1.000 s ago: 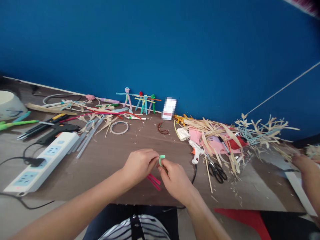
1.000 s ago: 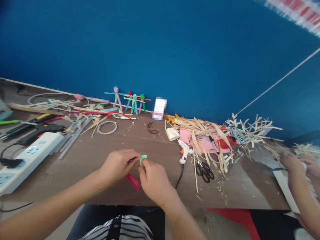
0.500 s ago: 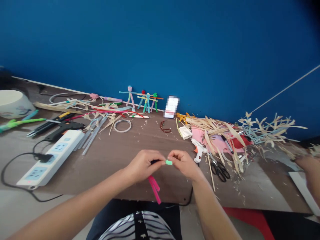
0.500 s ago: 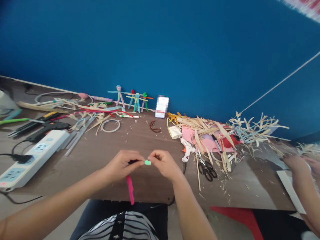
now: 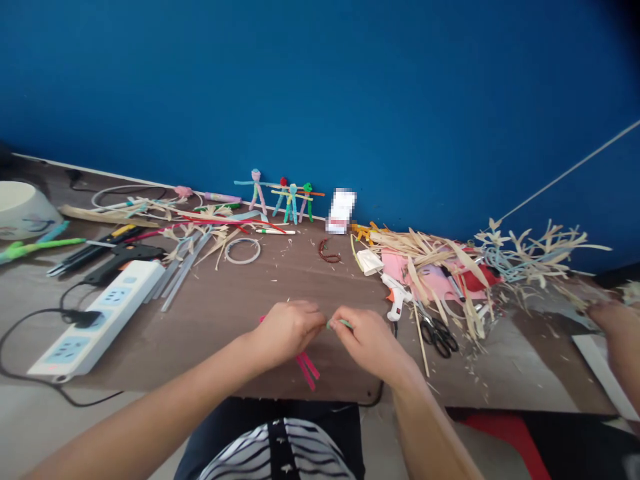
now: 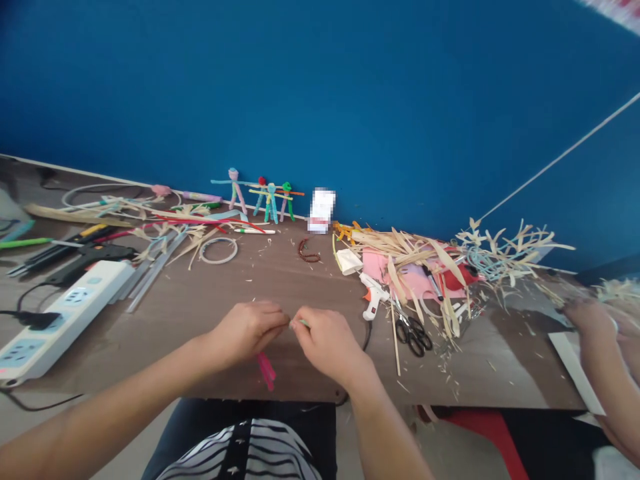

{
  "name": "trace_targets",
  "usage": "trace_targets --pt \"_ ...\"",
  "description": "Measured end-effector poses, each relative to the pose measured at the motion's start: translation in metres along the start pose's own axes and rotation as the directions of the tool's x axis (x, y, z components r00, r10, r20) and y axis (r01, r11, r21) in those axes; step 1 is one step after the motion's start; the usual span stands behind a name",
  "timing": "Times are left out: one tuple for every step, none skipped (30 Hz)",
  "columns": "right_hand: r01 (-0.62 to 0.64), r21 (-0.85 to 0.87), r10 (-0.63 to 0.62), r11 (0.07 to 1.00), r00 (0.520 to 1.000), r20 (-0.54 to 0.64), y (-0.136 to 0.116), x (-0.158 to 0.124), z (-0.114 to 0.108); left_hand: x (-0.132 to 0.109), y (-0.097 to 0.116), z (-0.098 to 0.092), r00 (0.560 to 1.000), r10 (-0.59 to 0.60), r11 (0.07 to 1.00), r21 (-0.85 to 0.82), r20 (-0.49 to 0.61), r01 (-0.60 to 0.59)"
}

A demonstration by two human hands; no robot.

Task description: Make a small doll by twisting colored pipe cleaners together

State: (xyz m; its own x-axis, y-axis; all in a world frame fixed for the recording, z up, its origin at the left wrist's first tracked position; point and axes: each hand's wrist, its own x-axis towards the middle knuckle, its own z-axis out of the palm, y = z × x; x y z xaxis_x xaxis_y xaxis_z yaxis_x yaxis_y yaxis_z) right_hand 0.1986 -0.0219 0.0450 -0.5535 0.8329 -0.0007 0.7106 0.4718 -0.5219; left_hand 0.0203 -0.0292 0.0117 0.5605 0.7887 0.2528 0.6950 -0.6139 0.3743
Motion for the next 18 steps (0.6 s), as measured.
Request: trace_targets --pt "-0.003 0.080 0.003 0.997 1.000 -0.002 0.004 0.002 -0.001 0.000 0.001 -0.002 0.999 0.034 0.998 -0.052 0.004 -0.034" --pt "-0.012 0.172 0.013 0.985 1.000 -0.005 0.008 0.005 -0.001 0.000 0.002 -0.004 0.999 0.055 0.991 -0.119 0.001 -0.054" --pt "-0.020 0.267 0.022 0.964 1.000 -0.005 0.012 0.007 0.000 0.000 0.004 -0.006 0.998 0.056 0.979 -0.198 -0.007 -0.057" --pt "-0.028 0.358 0.030 0.933 1.000 -0.001 0.015 0.009 0.003 0.000 0.005 -0.007 0.999 0.038 0.958 -0.284 -0.016 -0.041" --pt "-0.034 0.438 0.036 0.898 0.999 0.004 0.019 0.011 0.008 0.000 0.006 -0.007 1.000 0.000 0.929 -0.370 -0.025 -0.010" --pt "-0.042 0.502 0.043 0.864 0.999 0.010 0.022 0.012 0.012 0.000 0.008 -0.007 0.998 -0.055 0.892 -0.450 -0.031 0.035" --pt "-0.053 0.547 0.053 0.835 0.998 0.016 0.024 0.013 0.017 0.000 0.009 -0.007 0.992 -0.125 0.849 -0.521 -0.035 0.088" --pt "-0.069 0.573 0.070 0.817 0.997 0.021 0.025 0.013 0.022 0.001 0.010 -0.005 0.979 -0.203 0.799 -0.583 -0.033 0.146" --pt "-0.086 0.581 0.093 0.809 0.995 0.017 0.026 0.013 0.027 0.001 0.010 -0.004 0.960 -0.281 0.742 -0.638 -0.018 0.205" --pt "-0.100 0.575 0.119 0.812 0.993 0.005 0.026 0.012 0.030 0.002 0.010 -0.003 0.938 -0.347 0.681 -0.685 0.011 0.260" --pt "-0.109 0.558 0.141 0.822 0.990 -0.014 0.026 0.012 0.032 0.002 0.010 -0.002 0.918 -0.393 0.615 -0.724 0.060 0.311" --pt "-0.113 0.538 0.157 0.835 0.987 -0.037 0.026 0.011 0.034 0.002 0.009 -0.001 0.900 -0.417 0.549 -0.756 0.123 0.357" --pt "-0.113 0.518 0.168 0.848 0.984 -0.061 0.025 0.011 0.034 0.003 0.007 0.000 0.887 -0.422 0.483 -0.781 0.189 0.396" --pt "-0.112 0.501 0.176 0.858 0.981 -0.082 0.025 0.011 0.034 0.003 0.006 0.001 0.874 -0.417 0.418 -0.801 0.251 0.429" --pt "-0.112 0.489 0.183 0.865 0.978 -0.098 0.026 0.010 0.034 0.003 0.004 0.001 0.860 -0.409 0.352 -0.817 0.305 0.457" --pt "-0.114 0.480 0.188 0.870 0.976 -0.109 0.026 0.011 0.033 0.003 0.003 0.002 0.844 -0.403 0.285 -0.828 0.353 0.483" --pt "-0.114 0.476 0.190 0.872 0.975 -0.115 0.026 0.011 0.032 0.003 0.001 0.002 0.827 -0.401 0.219 -0.835 0.394 0.505" --pt "-0.111 0.473 0.189 0.874 0.974 -0.121 0.027 0.011 0.031 0.003 0.000 0.002 0.809 -0.401 0.156 -0.838 0.429 0.522"
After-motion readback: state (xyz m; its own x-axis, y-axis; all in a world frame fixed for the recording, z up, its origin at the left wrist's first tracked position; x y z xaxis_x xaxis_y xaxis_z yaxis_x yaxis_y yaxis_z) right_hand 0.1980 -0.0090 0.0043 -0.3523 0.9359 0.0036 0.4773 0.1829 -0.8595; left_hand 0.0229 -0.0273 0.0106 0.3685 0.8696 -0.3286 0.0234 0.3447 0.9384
